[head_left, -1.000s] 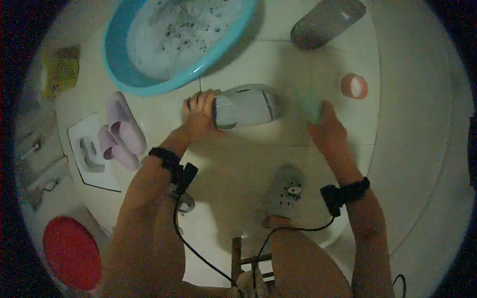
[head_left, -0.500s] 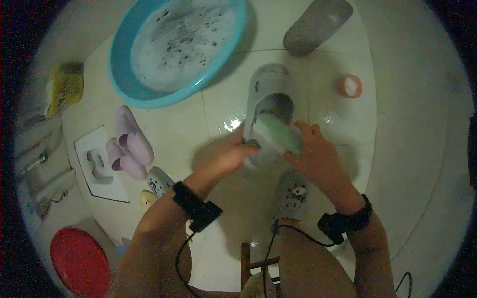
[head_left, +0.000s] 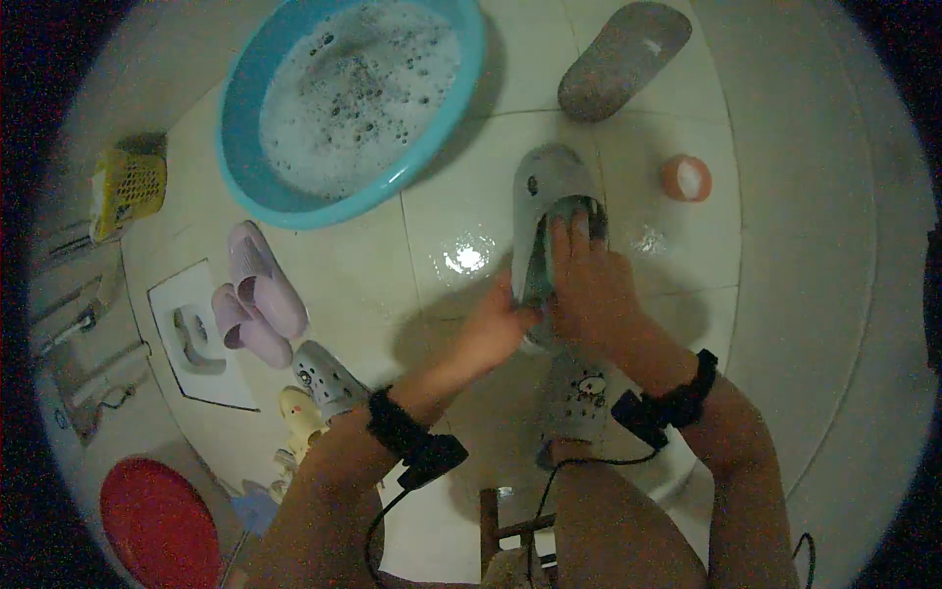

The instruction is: The recorder washes and scrubs several pairs of slippers and shoes in a basin of soapy water on the bathroom floor.

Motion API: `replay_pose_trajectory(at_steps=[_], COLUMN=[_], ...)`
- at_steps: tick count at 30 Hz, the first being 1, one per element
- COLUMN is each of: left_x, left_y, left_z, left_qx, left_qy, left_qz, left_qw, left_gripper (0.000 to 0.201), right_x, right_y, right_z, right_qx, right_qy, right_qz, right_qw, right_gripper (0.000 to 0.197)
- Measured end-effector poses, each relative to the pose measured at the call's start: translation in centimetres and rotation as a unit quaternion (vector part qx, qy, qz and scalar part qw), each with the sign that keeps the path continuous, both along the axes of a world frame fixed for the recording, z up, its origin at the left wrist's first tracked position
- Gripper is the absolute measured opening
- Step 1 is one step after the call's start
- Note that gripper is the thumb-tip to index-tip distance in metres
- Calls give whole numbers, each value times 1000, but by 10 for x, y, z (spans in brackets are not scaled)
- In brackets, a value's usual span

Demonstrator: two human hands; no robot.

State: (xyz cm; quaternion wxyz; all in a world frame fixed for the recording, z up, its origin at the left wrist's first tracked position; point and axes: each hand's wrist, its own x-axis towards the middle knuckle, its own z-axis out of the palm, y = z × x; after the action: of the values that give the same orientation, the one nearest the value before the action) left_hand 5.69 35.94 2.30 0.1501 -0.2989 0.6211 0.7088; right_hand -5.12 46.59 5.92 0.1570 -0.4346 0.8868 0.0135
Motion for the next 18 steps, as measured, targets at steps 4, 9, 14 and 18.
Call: replay_pose_trajectory(at_steps=[4,9,14,18], left_x=[5,5,35,-6], left_y=[10,1,33,22], left_z=[-1,-19,-96,-30], left_qx=[-96,-95,-354,-159], left_qy=[-12,7,53,-20], left_qz=[-38,-45,-100,-94], left_qw=[995,994,928,983], left_gripper=[60,67,68,63], right_x=[-20,-26,-41,-62], right_y=[-5,-13,-9,-6], right_z=[-42,-16,-45,-77], right_qx=[-31,-56,-13,51], right_qy=[14,-51,-105,-44], right_qz=[-16,-39,-59,-51], right_qw=[999,996,993,996], right_gripper=[72,51,47,49])
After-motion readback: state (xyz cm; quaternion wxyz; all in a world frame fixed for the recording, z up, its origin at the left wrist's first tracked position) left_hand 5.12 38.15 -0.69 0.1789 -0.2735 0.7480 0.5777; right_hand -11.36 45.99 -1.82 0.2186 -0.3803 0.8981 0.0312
